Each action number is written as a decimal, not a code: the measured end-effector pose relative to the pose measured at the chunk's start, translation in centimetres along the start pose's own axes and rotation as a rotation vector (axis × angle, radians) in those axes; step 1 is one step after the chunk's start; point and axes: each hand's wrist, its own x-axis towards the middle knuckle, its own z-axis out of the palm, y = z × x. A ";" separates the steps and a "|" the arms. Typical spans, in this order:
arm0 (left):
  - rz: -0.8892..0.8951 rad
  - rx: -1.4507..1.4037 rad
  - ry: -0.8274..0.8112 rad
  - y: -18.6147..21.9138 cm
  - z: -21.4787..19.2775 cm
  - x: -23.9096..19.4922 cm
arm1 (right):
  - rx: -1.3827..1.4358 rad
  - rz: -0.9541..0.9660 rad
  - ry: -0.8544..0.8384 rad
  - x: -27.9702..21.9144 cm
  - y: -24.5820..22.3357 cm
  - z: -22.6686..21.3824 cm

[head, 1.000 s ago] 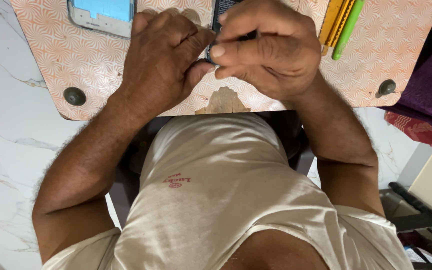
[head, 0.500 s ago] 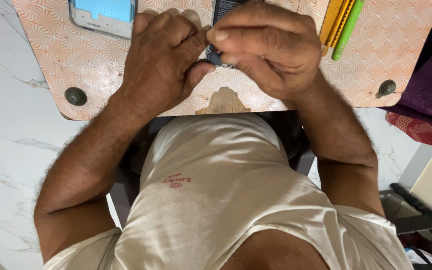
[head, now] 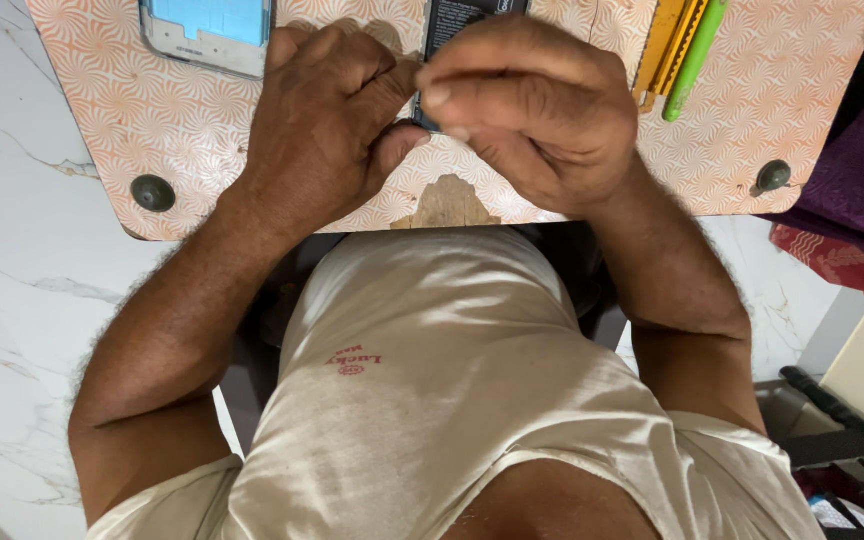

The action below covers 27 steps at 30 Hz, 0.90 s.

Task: The person uses a red screwdriver to remove screws from the bottom of a disassembled smartphone. They carefully unscrew multiple fasteners around the charging port area and then lift out a small metal bracket or plate from the device's interior.

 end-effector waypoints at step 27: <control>0.013 0.024 0.016 0.0 0.2 0.2 | 0.000 0.086 0.038 -0.8 0.0 0.1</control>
